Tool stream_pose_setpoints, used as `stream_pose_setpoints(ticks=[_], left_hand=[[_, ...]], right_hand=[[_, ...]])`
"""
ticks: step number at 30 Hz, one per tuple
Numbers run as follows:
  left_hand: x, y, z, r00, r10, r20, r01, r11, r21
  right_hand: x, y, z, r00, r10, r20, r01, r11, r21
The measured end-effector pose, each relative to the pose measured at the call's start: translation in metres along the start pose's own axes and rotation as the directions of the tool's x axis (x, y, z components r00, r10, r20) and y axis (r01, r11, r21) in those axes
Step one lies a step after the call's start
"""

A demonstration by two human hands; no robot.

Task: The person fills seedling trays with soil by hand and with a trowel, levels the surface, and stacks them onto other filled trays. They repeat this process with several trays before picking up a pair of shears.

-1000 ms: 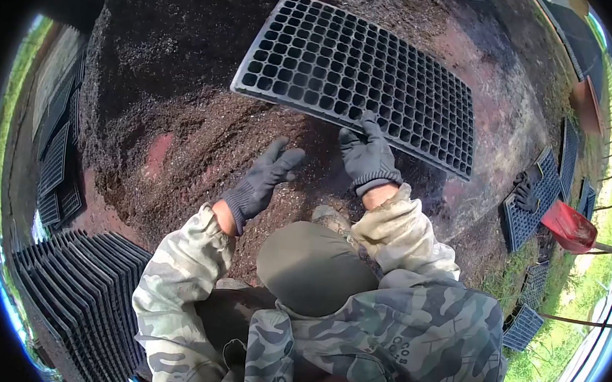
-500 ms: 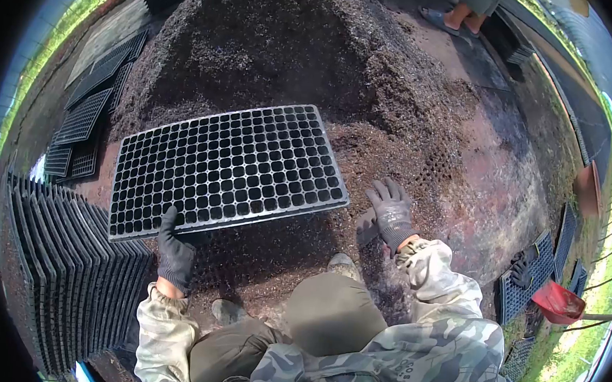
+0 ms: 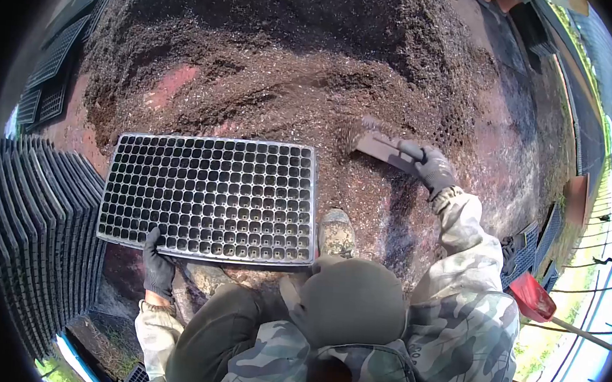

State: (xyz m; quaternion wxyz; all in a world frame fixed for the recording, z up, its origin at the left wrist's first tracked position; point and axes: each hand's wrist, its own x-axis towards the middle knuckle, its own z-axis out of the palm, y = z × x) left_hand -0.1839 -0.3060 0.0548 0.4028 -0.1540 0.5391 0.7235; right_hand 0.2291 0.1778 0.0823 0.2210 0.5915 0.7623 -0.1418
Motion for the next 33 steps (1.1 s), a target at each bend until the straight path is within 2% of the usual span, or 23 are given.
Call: stream_pose_setpoints(ticks=[2,4,7,8,10,11,12,13,14,15,16,17,19,21,22,23,24,26,27,28,30,31,33], left_hand=[[0.013,-0.012,-0.027,0.993,0.111,0.045,-0.115,0.987,0.115],[0.021,-0.011,-0.041,0.998,-0.002,0.062,0.002,1.000,0.010],[0.015,-0.011,-0.040,0.994,0.077,0.082,-0.085,0.992,0.098],[0.013,-0.006,-0.032,0.994,0.075,0.075,-0.082,0.992,0.095],[0.010,0.002,-0.024,0.999,0.018,0.046,-0.023,0.993,0.114],[0.009,0.005,-0.022,0.998,0.052,0.035,-0.058,0.982,0.179],[0.010,0.009,-0.017,0.998,0.060,0.016,-0.062,0.983,0.171],[0.012,0.014,-0.008,0.999,0.030,-0.010,-0.028,0.983,0.183],[0.012,0.020,0.003,0.999,-0.005,-0.037,0.013,0.981,0.195],[0.012,0.027,0.022,0.998,-0.037,-0.052,0.048,0.976,0.213],[0.015,0.027,0.024,1.000,-0.019,0.015,0.014,0.958,0.287],[0.024,0.024,0.020,0.999,-0.034,-0.036,0.042,0.967,0.250],[0.038,0.021,0.034,0.993,-0.056,-0.100,0.077,0.973,0.219],[0.039,0.013,0.044,1.000,-0.008,0.014,0.002,0.925,0.380],[0.040,0.010,0.049,0.999,0.003,0.052,-0.028,0.875,0.484],[0.047,0.007,0.043,0.992,-0.088,0.088,0.048,0.922,0.383],[0.043,0.002,0.050,0.978,0.059,0.200,-0.169,0.787,0.594],[0.045,0.010,0.070,0.992,-0.121,-0.022,0.121,0.930,0.347],[0.048,0.011,0.074,0.992,-0.121,-0.029,0.124,0.928,0.351],[0.049,0.013,0.075,0.985,-0.151,-0.088,0.171,0.932,0.321],[0.051,0.015,0.072,0.971,-0.177,-0.157,0.217,0.933,0.286],[0.052,0.015,0.067,0.979,-0.159,-0.128,0.195,0.916,0.351],[0.050,0.012,0.063,0.992,-0.098,-0.083,0.125,0.877,0.464]], right_hand=[[0.005,0.048,0.025,0.974,0.156,-0.163,-0.096,0.941,0.325],[0.039,0.119,0.084,0.882,0.333,-0.333,-0.046,0.765,0.643],[0.101,0.229,0.169,0.845,0.481,-0.235,-0.119,0.596,0.794],[0.105,0.206,0.153,0.842,0.492,-0.221,-0.140,0.596,0.791],[0.101,0.178,0.119,0.917,0.280,-0.284,-0.130,0.883,0.452],[0.098,0.157,0.094,0.962,-0.019,-0.271,0.009,0.999,-0.036],[0.098,0.136,0.070,0.919,-0.366,-0.146,0.231,0.800,-0.554],[0.109,0.116,0.054,0.808,-0.589,-0.022,0.343,0.499,-0.796],[0.117,0.095,0.045,0.736,-0.676,0.033,0.360,0.351,-0.864],[0.140,0.079,0.058,0.729,-0.683,0.046,0.373,0.339,-0.864],[0.175,0.063,0.078,0.884,-0.257,-0.390,0.049,0.881,-0.470],[0.199,0.050,0.090,0.803,0.369,-0.468,-0.324,0.929,0.177],[0.184,-0.008,0.063,0.844,0.144,-0.517,-0.151,0.988,0.030],[0.185,-0.034,0.071,0.851,0.025,-0.525,-0.080,0.993,-0.082],[0.218,-0.023,0.094,0.852,0.169,-0.495,0.089,0.885,0.457],[0.238,-0.017,0.111,0.878,0.276,-0.392,0.226,0.483,0.846],[0.222,-0.041,0.101,0.880,0.276,-0.386,0.221,0.482,0.848],[0.158,-0.117,0.057,0.880,0.107,-0.462,0.334,0.550,0.765],[0.167,-0.125,0.063,0.835,0.011,-0.551,0.474,0.496,0.728],[0.170,-0.127,0.066,0.838,0.009,-0.546,0.472,0.492,0.732],[0.162,-0.152,0.050,0.953,-0.004,-0.304,0.274,0.447,0.852],[0.149,-0.173,0.032,0.956,0.057,-0.287,0.174,0.678,0.715],[0.158,-0.184,0.033,0.971,-0.070,-0.227,0.215,0.662,0.718]])
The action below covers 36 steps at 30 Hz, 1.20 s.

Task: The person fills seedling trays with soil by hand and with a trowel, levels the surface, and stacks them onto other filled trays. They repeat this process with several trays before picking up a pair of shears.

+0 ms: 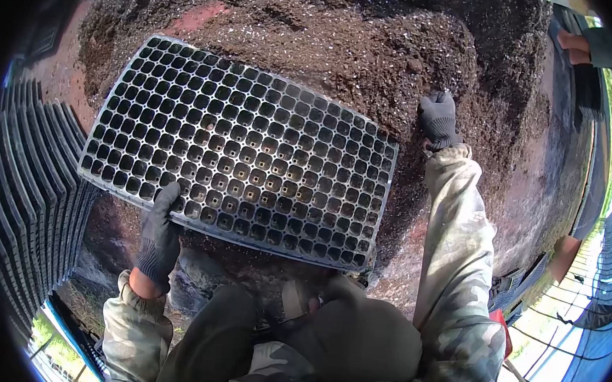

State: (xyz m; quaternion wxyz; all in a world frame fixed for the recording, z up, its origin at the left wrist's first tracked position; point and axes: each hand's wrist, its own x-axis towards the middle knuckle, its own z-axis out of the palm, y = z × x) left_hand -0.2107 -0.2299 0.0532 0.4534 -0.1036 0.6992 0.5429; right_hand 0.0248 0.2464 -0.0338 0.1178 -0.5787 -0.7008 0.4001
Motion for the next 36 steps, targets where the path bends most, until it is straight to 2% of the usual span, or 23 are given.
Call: stream_pose_setpoints(ticks=[3,5,7,8,9,11,12,15,17,18,19,20,21,23,25,26,27,29,31,33,34,35,36], left_hand=[[-0.003,-0.005,0.009,0.988,0.137,-0.069,-0.130,0.987,0.099],[-0.001,-0.001,0.009,0.999,0.011,-0.032,-0.016,0.988,-0.153],[0.001,-0.021,-0.002,0.922,0.376,0.090,-0.384,0.871,0.305],[-0.001,-0.013,0.006,0.973,0.231,0.002,-0.230,0.966,0.114],[0.000,-0.007,0.011,0.994,0.099,-0.035,-0.100,0.995,-0.030],[-0.002,-0.016,0.004,0.979,0.180,0.101,-0.181,0.984,0.002],[-0.012,0.011,0.025,0.997,-0.066,-0.037,0.058,0.977,-0.203],[-0.019,-0.004,0.014,0.994,0.065,0.091,-0.048,0.981,-0.186],[-0.010,-0.024,0.012,0.997,0.007,0.083,0.016,0.961,-0.275],[-0.007,-0.035,0.012,0.999,-0.035,0.034,0.046,0.919,-0.391],[-0.008,-0.044,0.011,0.996,-0.090,-0.012,0.072,0.860,-0.505],[-0.019,-0.043,0.005,0.999,-0.026,0.032,0.033,0.970,-0.241],[-0.022,-0.048,0.004,0.999,-0.034,0.028,0.040,0.964,-0.263],[-0.022,-0.056,0.003,0.973,-0.224,0.060,0.231,0.903,-0.362],[-0.022,-0.074,0.001,0.984,-0.172,0.044,0.176,0.915,-0.364],[-0.024,-0.079,-0.003,0.991,-0.102,0.084,0.125,0.928,-0.352],[-0.024,-0.080,-0.008,0.991,-0.036,0.125,0.077,0.938,-0.337],[-0.022,-0.073,-0.013,0.994,-0.003,0.105,0.029,0.969,-0.247],[-0.015,-0.051,-0.008,0.952,-0.295,0.087,0.307,0.920,-0.243],[-0.010,-0.048,-0.006,0.953,-0.291,0.082,0.302,0.929,-0.216],[-0.008,-0.049,-0.005,0.950,-0.307,0.056,0.311,0.917,-0.250],[-0.004,-0.051,-0.003,0.947,-0.319,0.032,0.315,0.905,-0.285],[-0.003,-0.057,-0.006,0.962,-0.271,0.029,0.266,0.912,-0.311]], right_hand=[[0.009,-0.032,0.024,0.972,-0.096,0.216,0.127,0.983,-0.134],[-0.004,-0.088,0.040,0.916,0.077,0.394,0.049,0.953,-0.300],[-0.001,-0.102,0.067,0.866,-0.112,0.488,0.370,0.800,-0.472],[-0.013,-0.115,0.073,0.840,-0.199,0.504,0.477,0.711,-0.516],[-0.020,-0.123,0.081,0.829,-0.086,0.552,0.391,0.795,-0.464],[-0.040,-0.134,0.088,0.724,-0.160,0.671,0.575,0.677,-0.459],[-0.056,-0.142,0.093,0.668,-0.171,0.724,0.660,0.586,-0.471],[-0.110,-0.167,0.083,0.545,-0.165,0.822,0.811,0.351,-0.468],[-0.134,-0.167,0.080,0.488,-0.192,0.852,0.855,0.300,-0.422],[-0.144,-0.180,0.072,0.526,-0.056,0.849,0.835,0.225,-0.503],[-0.139,-0.164,0.064,0.641,-0.156,0.751,0.736,0.402,-0.545],[-0.133,-0.154,0.051,0.747,-0.242,0.619,0.609,0.623,-0.491],[-0.114,-0.126,0.041,0.853,-0.315,0.416,0.477,0.794,-0.377],[-0.081,-0.106,0.014,0.956,-0.264,0.125,0.282,0.947,-0.155],[-0.037,-0.065,-0.012,0.994,-0.050,-0.098,0.051,0.999,-0.001],[-0.028,-0.045,-0.021,0.971,-0.240,0.010,0.215,0.887,0.409],[-0.035,-0.054,-0.019,0.963,-0.173,-0.209,0.143,0.979,-0.147],[0.032,0.039,-0.025,0.995,0.085,-0.042,-0.065,0.934,0.351],[0.037,0.002,-0.008,1.000,-0.023,-0.018,0.025,0.995,0.099],[0.048,-0.033,0.020,0.986,-0.135,0.099,0.117,0.979,0.169],[0.047,-0.058,0.038,0.994,0.042,0.104,-0.052,0.994,0.092],[0.074,-0.049,0.054,0.990,-0.135,0.034,0.136,0.990,-0.021],[0.081,-0.062,0.063,0.988,-0.144,0.062,0.153,0.970,-0.190]])
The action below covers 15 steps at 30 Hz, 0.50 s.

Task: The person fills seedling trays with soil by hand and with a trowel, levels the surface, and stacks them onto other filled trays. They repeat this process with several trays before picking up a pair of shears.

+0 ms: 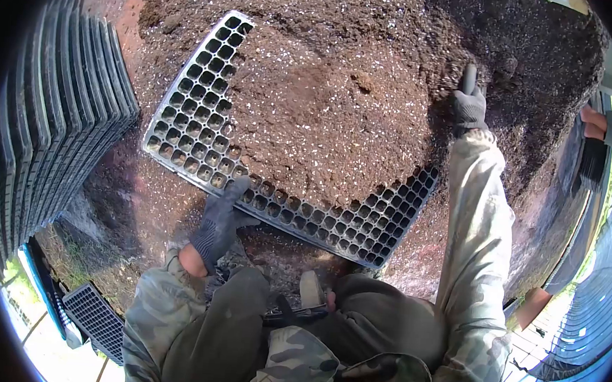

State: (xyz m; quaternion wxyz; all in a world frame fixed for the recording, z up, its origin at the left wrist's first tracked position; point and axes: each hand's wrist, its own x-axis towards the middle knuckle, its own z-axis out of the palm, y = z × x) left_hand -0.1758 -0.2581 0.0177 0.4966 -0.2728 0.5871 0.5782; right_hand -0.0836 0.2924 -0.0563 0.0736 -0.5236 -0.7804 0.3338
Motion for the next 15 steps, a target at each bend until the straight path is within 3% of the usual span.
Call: stream_pose_setpoints(ticks=[1,3,5,7,9,11,13,15], left_hand=[[0.003,-0.002,-0.003,1.000,-0.002,0.001,0.002,1.000,0.002],[0.004,-0.004,-0.003,0.999,0.021,0.024,-0.022,0.999,0.034],[-0.006,0.005,0.005,0.999,0.032,0.025,-0.034,0.996,0.079],[-0.013,0.011,0.012,0.998,0.056,0.035,-0.060,0.990,0.130],[-0.017,0.016,0.019,0.999,0.012,0.037,-0.016,0.994,0.112],[-0.015,0.008,0.016,0.999,-0.022,0.044,0.017,0.994,0.111],[-0.008,-0.004,0.012,0.997,-0.054,0.050,0.049,0.994,0.096],[-0.005,-0.016,0.006,0.996,-0.079,0.035,0.077,0.996,0.045]], right_hand=[[0.005,-0.011,0.008,0.999,-0.009,0.032,0.014,0.985,-0.169],[-0.010,-0.053,0.020,0.977,-0.184,0.108,0.207,0.944,-0.256],[-0.036,-0.122,0.029,0.933,-0.081,0.350,0.235,0.875,-0.424],[-0.050,-0.156,0.058,0.863,-0.083,0.499,0.306,0.871,-0.384],[-0.070,-0.187,0.077,0.773,-0.070,0.630,0.440,0.775,-0.454],[-0.093,-0.206,0.077,0.707,-0.061,0.705,0.526,0.711,-0.467],[-0.113,-0.209,0.070,0.707,-0.046,0.705,0.487,0.755,-0.440],[-0.133,-0.199,0.061,0.675,-0.100,0.731,0.554,0.723,-0.412]])
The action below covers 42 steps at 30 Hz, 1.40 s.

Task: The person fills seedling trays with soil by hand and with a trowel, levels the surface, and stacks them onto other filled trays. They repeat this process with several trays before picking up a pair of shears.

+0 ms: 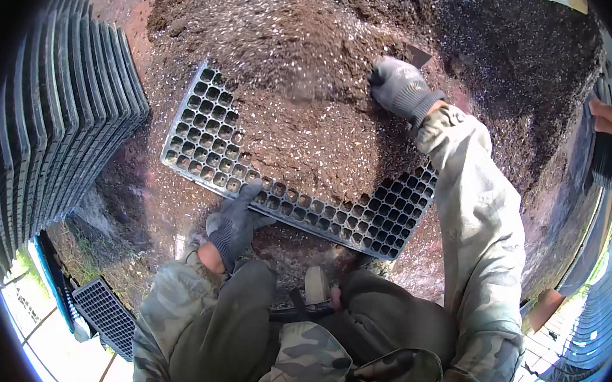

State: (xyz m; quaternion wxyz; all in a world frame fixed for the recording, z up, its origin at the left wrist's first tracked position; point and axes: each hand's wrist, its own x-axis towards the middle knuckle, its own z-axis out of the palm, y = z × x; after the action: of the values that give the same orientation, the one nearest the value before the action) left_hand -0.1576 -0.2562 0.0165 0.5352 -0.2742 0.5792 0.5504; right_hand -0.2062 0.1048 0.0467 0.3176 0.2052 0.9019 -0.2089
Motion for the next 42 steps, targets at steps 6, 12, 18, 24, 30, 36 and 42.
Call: stream_pose_setpoints(ticks=[6,12,18,24,30,36,42], left_hand=[[-0.009,-0.014,0.002,0.996,0.090,0.025,-0.089,0.995,-0.040],[-0.025,-0.023,-0.013,0.993,0.060,0.097,-0.051,0.995,-0.087],[-0.042,-0.011,-0.019,0.971,0.164,0.175,-0.211,0.932,0.294],[-0.041,0.001,0.026,0.897,0.401,0.186,-0.442,0.825,0.354],[-0.043,-0.002,0.040,0.722,0.601,0.343,-0.650,0.420,0.633],[-0.061,0.046,0.041,0.603,0.627,0.493,-0.669,0.061,0.741],[-0.049,0.088,0.042,0.429,0.498,0.754,-0.615,-0.450,0.648]], right_hand=[[-0.081,-0.002,0.065,0.950,-0.310,-0.038,0.257,0.846,-0.466],[-0.150,0.073,0.110,0.918,-0.242,-0.313,0.094,0.901,-0.423],[-0.142,0.170,0.074,0.650,0.556,-0.518,-0.168,0.770,0.616],[-0.045,0.229,0.019,0.744,0.633,-0.216,-0.298,0.602,0.741],[-0.083,0.292,0.074,0.809,0.549,-0.211,-0.466,0.817,0.339],[-0.216,0.259,0.104,0.678,0.735,-0.008,-0.582,0.543,0.606],[-0.147,0.280,0.095,0.793,0.538,-0.285,-0.178,0.652,0.737]])
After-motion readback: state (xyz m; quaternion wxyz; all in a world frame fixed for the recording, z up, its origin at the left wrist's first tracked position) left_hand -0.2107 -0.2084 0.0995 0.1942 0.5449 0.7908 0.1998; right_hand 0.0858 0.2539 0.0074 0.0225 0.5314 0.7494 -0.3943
